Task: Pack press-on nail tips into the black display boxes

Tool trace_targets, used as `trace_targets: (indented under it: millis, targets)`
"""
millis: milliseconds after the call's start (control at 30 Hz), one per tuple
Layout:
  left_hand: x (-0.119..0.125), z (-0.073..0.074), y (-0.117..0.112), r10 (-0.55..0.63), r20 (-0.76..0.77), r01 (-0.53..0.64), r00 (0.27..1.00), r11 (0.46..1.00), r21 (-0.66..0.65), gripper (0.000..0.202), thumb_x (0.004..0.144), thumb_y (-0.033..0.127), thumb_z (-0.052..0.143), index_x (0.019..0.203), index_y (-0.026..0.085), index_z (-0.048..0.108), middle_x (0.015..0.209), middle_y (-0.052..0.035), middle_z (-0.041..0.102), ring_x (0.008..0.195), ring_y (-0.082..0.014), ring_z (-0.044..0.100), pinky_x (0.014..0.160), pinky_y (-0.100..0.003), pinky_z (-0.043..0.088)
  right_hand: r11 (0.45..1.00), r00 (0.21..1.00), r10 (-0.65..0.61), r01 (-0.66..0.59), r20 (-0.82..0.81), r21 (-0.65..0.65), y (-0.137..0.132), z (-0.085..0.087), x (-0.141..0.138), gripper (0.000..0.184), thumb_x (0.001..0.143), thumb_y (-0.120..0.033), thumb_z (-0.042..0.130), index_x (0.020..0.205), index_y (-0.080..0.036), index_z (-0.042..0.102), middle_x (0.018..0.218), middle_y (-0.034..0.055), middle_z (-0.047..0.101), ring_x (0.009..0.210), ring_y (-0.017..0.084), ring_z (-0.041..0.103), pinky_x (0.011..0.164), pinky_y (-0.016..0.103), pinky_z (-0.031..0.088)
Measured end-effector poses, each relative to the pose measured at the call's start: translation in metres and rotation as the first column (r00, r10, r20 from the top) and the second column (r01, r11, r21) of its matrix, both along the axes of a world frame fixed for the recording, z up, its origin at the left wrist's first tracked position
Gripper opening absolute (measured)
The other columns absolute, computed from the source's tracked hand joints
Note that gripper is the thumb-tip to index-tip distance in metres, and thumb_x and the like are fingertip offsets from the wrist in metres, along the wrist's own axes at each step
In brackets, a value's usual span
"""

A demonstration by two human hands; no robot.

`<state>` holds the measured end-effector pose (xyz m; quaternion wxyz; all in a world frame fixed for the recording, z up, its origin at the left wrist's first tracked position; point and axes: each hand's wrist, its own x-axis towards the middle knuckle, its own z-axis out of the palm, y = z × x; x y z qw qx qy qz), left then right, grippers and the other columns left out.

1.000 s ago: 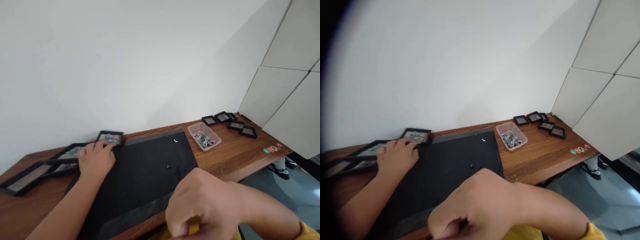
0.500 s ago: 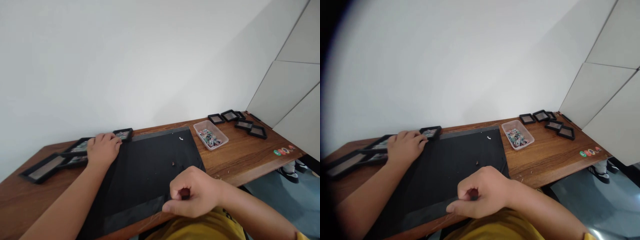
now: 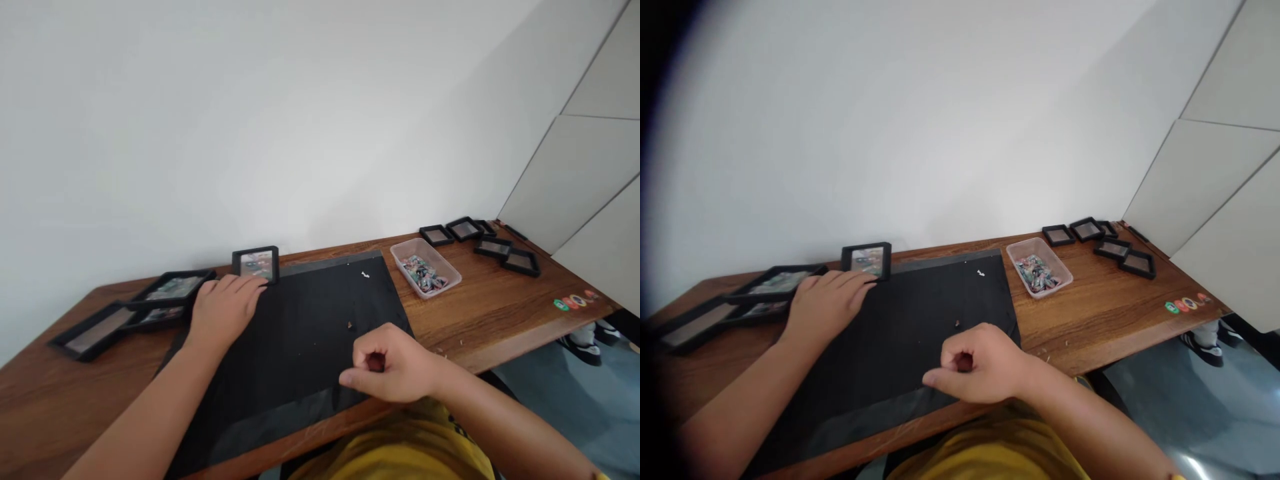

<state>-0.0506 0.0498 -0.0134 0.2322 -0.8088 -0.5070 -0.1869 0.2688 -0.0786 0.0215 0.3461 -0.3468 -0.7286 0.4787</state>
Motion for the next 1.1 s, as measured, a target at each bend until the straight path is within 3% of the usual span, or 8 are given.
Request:
trace_targets:
  millis: [167, 300, 400, 567, 700, 800, 933, 1100]
  targets:
    - [0.042, 0.016, -0.05, -0.293, 0.008, 0.28, 0.956, 0.923, 0.264, 0.019, 0.099, 0.016, 0.059, 0.102, 0.022, 0.076, 0.1, -0.005, 0.083, 0.084, -0.0214, 0.068, 0.079, -0.037, 0.041, 0.914, 0.922, -0.351, 0.3, -0.163, -0.275, 0.024, 0.001, -0.006, 0.039, 0.081, -0.054, 0.074, 0.085, -0.021, 0.053, 0.076, -0.004, 0.05, 0.061, 0.008, 0.043, 0.047, 0.018, 0.037]
    - [0.072, 0.029, -0.083, -0.415, 0.037, 0.389, 0.909, 0.878, 0.278, 0.029, 0.097, 0.01, 0.056, 0.107, 0.028, 0.076, 0.098, -0.0005, 0.083, 0.084, -0.0211, 0.069, 0.083, -0.038, 0.043, 0.873, 0.946, -0.256, 0.137, -0.199, -0.469, 0.041, 0.01, -0.012, 0.058, 0.071, -0.06, 0.081, 0.106, -0.023, 0.053, 0.092, -0.0012, 0.057, 0.065, 0.01, 0.055, 0.039, 0.019, 0.048]
    - [0.081, 0.033, -0.091, -0.476, 0.059, 0.449, 0.877, 0.858, 0.249, 0.037, 0.096, 0.011, 0.055, 0.111, 0.036, 0.076, 0.096, 0.0034, 0.082, 0.085, -0.0211, 0.07, 0.086, -0.039, 0.046, 0.873, 0.962, -0.185, 0.067, -0.201, -0.483, 0.044, 0.012, -0.016, 0.051, 0.073, -0.064, 0.077, 0.087, -0.021, 0.052, 0.074, -0.0042, 0.058, 0.051, 0.007, 0.051, 0.036, 0.018, 0.045]
    - [0.082, 0.031, -0.091, -0.518, 0.127, 0.487, 0.846, 0.848, 0.211, 0.033, 0.094, 0.011, 0.06, 0.109, 0.037, 0.074, 0.096, 0.0058, 0.082, 0.086, -0.0208, 0.072, 0.089, -0.04, 0.049, 0.845, 0.929, -0.298, 0.149, -0.221, -0.514, 0.041, 0.004, -0.021, 0.044, 0.067, -0.056, 0.077, 0.079, -0.022, 0.051, 0.052, -0.009, 0.055, 0.039, 0.006, 0.046, 0.034, 0.016, 0.041]
    - [0.09, 0.018, -0.1, -0.359, 0.489, 0.349, 0.795, 0.93, 0.114, 0.028, 0.091, 0.027, 0.069, 0.118, 0.037, 0.068, 0.111, -0.0004, 0.078, 0.105, -0.0271, 0.071, 0.1, -0.048, 0.052, 0.813, 0.873, -0.418, 0.237, -0.251, -0.532, 0.038, -0.001, -0.026, 0.041, 0.064, -0.053, 0.073, 0.08, -0.022, 0.052, 0.045, -0.0097, 0.053, 0.039, 0.008, 0.049, 0.036, 0.017, 0.042]
    - [0.099, 0.001, -0.107, -0.082, 0.794, 0.297, 0.602, 0.946, -0.128, 0.069, 0.084, 0.048, 0.075, 0.146, 0.034, 0.047, 0.144, -0.0116, 0.062, 0.132, -0.0364, 0.06, 0.106, -0.057, 0.052, 0.792, 0.837, -0.47, 0.26, -0.28, -0.552, 0.034, -0.002, -0.029, 0.04, 0.065, -0.052, 0.073, 0.081, -0.022, 0.053, 0.047, -0.0084, 0.055, 0.04, 0.009, 0.052, 0.036, 0.017, 0.038]
    - [0.105, -0.018, -0.103, 0.188, 0.884, 0.473, 0.428, 0.787, -0.397, 0.094, 0.077, 0.056, 0.079, 0.153, 0.037, 0.028, 0.155, -0.0167, 0.05, 0.137, -0.0375, 0.057, 0.107, -0.061, 0.052, 0.768, 0.841, -0.46, 0.217, -0.283, -0.603, 0.026, -0.001, -0.034, 0.041, 0.066, -0.053, 0.075, 0.081, -0.021, 0.055, 0.051, -0.006, 0.059, 0.04, 0.009, 0.054, 0.036, 0.018, 0.036]
    - [0.106, -0.018, -0.093, 0.324, 0.87, 0.561, 0.371, 0.668, -0.488, 0.092, 0.075, 0.058, 0.081, 0.149, 0.037, 0.031, 0.146, -0.0169, 0.057, 0.136, -0.0362, 0.06, 0.108, -0.058, 0.052, 0.754, 0.891, -0.404, 0.198, -0.206, -0.626, 0.022, 0.0, -0.039, 0.032, 0.065, -0.047, 0.072, 0.07, -0.019, 0.056, 0.047, -0.0045, 0.058, 0.037, 0.008, 0.05, 0.034, 0.017, 0.028]
